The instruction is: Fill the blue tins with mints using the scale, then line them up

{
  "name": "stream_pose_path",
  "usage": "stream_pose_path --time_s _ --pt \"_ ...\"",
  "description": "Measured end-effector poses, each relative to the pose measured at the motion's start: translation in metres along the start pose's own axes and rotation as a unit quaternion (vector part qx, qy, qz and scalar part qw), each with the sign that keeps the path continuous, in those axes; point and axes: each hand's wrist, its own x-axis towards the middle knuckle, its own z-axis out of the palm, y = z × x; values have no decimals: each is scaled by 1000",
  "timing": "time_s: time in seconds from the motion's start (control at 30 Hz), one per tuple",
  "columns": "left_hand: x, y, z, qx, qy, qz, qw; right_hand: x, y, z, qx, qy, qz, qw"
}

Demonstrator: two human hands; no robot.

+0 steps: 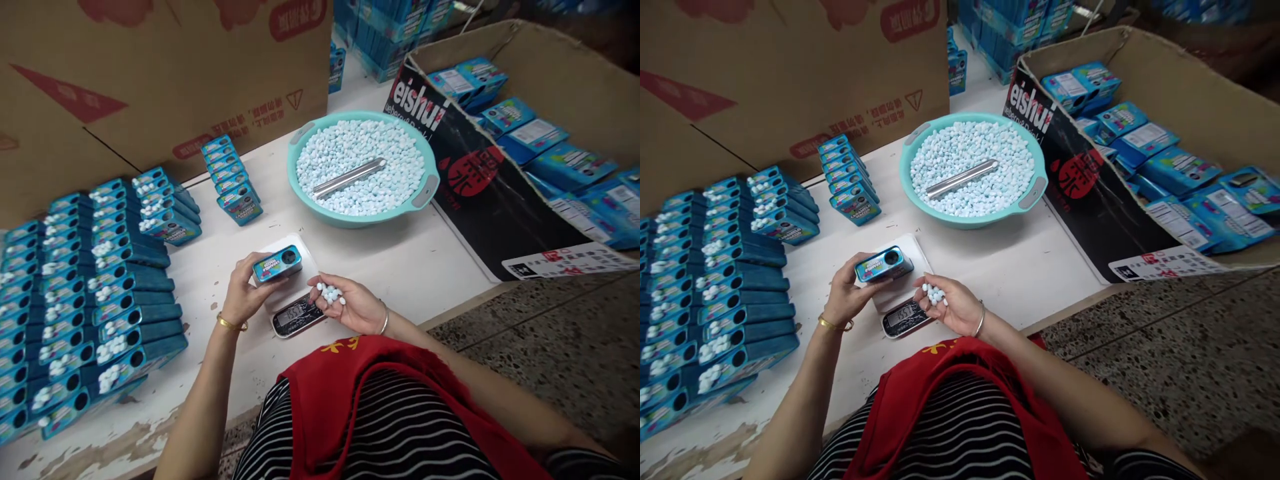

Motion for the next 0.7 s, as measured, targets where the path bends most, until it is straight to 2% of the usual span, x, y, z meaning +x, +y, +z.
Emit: stream_pose_path --time_s 0.1,0.17,0.23,0.33,0.47,0.63,0.7 --pt "0 20 -8 133 29 98 986 5 1 5 16 -18 -11 1000" --pt "-1 31 -12 228 41 152 961 9 1 9 24 -27 -27 999" --pt "-3 35 -13 286 42 179 940 12 -1 14 25 -21 -40 999" --pt "-6 36 -14 311 46 187 931 14 -2 22 27 -3 -40 999" --pt "-11 37 -17 308 102 202 924 12 -3 30 36 -23 -37 998" --pt "-16 32 -15 313 91 198 924 10 -3 34 37 -10 -40 998" --pt "-19 30 -14 314 109 197 922 10 -4 34 33 -8 -33 999"
